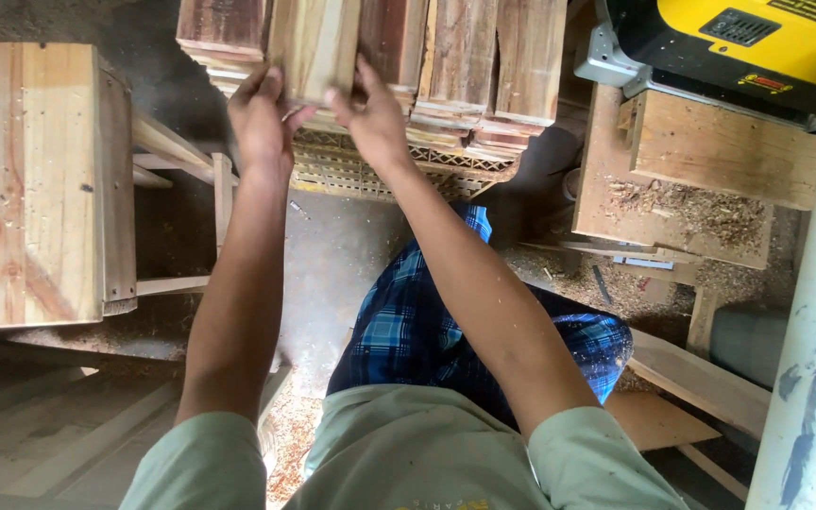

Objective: The person is inspecting wooden planks by flipping them over and then stacking them neatly on a pile.

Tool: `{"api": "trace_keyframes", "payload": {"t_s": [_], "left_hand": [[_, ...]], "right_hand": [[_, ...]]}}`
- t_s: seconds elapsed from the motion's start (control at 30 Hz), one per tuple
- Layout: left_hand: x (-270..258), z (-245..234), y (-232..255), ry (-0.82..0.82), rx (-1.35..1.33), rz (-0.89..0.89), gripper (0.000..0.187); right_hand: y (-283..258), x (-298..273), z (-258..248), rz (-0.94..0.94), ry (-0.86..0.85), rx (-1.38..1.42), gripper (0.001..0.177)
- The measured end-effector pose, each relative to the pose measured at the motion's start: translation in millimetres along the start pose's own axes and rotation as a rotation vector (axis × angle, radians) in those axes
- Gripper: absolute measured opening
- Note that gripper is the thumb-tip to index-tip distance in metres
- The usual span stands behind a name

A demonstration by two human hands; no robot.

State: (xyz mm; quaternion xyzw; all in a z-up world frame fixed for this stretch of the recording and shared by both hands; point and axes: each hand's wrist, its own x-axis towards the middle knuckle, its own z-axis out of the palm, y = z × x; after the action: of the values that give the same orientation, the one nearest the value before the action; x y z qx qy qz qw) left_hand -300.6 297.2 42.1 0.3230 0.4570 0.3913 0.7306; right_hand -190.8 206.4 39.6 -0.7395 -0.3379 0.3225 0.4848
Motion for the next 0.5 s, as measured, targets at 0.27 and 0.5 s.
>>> {"api": "trace_keyframes", "payload": {"t_s": [0.27,0.5], "left_hand": [[22.2,-29.0,-35.2,-0.033,-0.304,-0.025,0.017],[36.2,-14.9,-28.9,-0.02,-0.256,-0.085,0.017]], "right_hand": [[92.7,41.3,25.0,-0.561,0.29,-0.641,0.089],[74.6,56.5,16.4,-0.517,0.372,-0.959,0.071]]}}
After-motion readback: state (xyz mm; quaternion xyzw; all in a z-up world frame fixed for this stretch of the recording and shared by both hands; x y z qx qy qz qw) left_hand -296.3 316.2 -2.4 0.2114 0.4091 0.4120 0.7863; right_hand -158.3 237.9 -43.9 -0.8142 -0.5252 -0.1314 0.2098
